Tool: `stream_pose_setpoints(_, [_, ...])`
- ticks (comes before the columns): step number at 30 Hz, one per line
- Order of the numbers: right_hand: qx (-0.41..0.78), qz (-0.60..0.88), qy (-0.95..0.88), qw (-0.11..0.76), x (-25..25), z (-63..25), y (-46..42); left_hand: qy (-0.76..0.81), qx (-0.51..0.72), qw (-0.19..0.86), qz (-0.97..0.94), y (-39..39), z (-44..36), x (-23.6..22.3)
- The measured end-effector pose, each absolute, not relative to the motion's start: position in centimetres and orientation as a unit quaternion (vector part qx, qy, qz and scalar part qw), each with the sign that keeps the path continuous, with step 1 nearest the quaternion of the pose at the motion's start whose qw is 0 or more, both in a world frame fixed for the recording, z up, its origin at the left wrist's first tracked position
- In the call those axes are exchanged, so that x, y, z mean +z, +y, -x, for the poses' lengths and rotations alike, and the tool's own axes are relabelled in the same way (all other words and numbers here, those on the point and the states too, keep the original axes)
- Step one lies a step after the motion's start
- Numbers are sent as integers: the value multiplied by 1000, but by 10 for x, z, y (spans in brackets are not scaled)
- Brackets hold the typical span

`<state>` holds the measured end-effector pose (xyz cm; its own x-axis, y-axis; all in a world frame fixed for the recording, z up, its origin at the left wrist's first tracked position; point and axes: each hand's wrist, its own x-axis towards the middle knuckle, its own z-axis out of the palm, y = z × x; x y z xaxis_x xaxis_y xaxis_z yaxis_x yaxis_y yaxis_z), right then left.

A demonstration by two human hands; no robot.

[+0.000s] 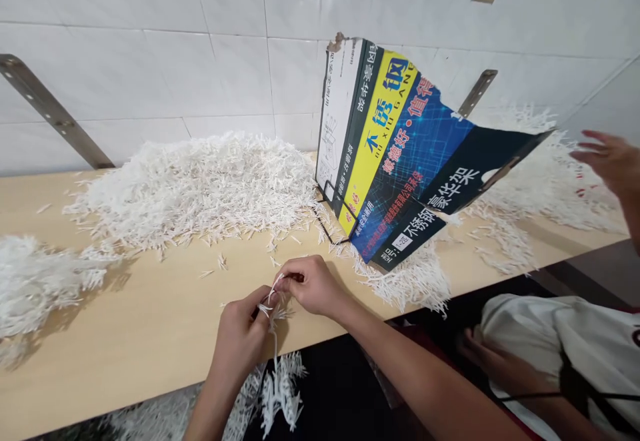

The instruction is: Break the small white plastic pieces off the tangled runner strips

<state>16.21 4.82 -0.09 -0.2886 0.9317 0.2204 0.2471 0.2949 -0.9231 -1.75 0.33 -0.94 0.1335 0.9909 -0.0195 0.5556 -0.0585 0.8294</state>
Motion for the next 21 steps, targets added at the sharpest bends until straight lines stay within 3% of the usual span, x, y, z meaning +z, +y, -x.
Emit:
stream_pose_setpoints(6, [443,485,-536,531,-11,-167,60,588,348,391,-617,-4,19,-9])
stream_pose_setpoints(12, [388,450,-639,489,1,-162,49,595,390,413,-569,-1,15,-7])
stream_pose_setpoints(18, [398,431,-728,355,11,-163,40,598,397,408,-564,2,16,-11])
stream_pose_setpoints(21, [392,443,-721,361,11,-161,41,598,412,440,-528,1,15,-10])
